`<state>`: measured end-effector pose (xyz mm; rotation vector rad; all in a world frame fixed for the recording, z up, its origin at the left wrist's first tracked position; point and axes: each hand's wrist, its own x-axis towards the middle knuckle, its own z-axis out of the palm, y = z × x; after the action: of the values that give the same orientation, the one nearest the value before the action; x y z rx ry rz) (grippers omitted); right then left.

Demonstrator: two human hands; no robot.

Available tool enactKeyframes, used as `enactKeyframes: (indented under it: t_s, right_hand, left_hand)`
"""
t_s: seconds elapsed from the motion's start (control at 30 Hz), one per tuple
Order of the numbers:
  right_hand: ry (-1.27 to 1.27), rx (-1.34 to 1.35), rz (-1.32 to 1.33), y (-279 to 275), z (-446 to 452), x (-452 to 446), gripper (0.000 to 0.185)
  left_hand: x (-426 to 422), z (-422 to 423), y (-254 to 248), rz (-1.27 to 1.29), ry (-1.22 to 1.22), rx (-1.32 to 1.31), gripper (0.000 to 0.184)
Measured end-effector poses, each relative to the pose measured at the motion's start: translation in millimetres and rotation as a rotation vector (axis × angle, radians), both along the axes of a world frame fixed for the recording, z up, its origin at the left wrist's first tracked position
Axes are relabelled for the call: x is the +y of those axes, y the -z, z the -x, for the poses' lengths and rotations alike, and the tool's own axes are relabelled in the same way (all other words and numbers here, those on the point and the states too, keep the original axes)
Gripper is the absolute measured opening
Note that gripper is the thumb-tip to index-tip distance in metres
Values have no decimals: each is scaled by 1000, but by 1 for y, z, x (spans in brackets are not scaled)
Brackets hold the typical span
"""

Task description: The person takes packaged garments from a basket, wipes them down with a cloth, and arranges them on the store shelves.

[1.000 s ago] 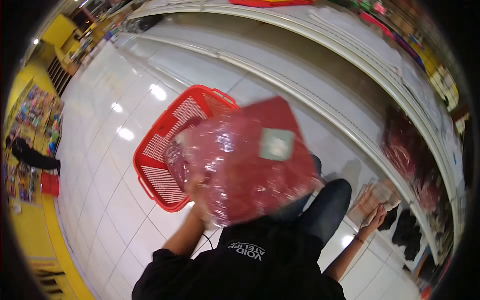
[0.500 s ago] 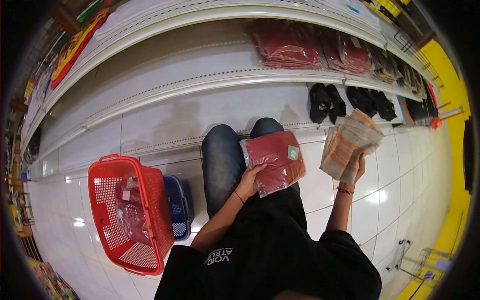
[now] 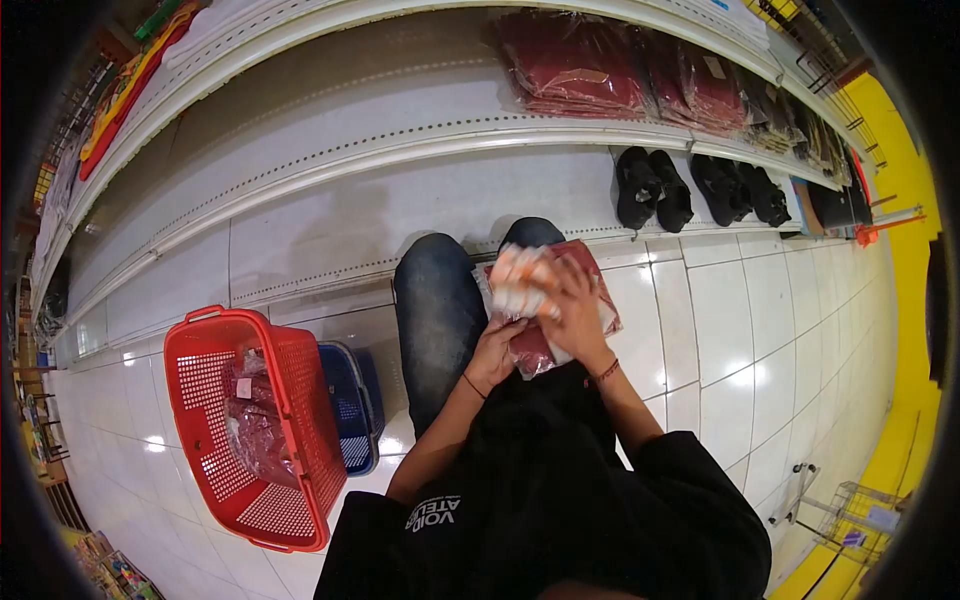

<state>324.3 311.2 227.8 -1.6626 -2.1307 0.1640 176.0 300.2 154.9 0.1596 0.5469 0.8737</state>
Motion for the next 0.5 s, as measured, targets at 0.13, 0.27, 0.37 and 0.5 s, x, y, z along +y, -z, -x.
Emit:
enactKeyframes:
  t_s: [0.13, 0.27, 0.37, 0.5]
  right_hand:
    - [300, 412, -10, 46, -44, 15, 48]
    - [309, 328, -31, 39, -38, -3, 55]
    - [213, -107, 16, 7, 7, -32, 62]
    - [57, -136, 33, -9, 46, -36, 58]
  left_hand:
    - [1, 0, -14, 33, -3, 24, 32]
    - [4, 1, 0, 83, 3, -53, 32]
    - [10, 3, -1, 143, 46, -401, 34]
    - [2, 1, 6, 11, -92, -198, 46]
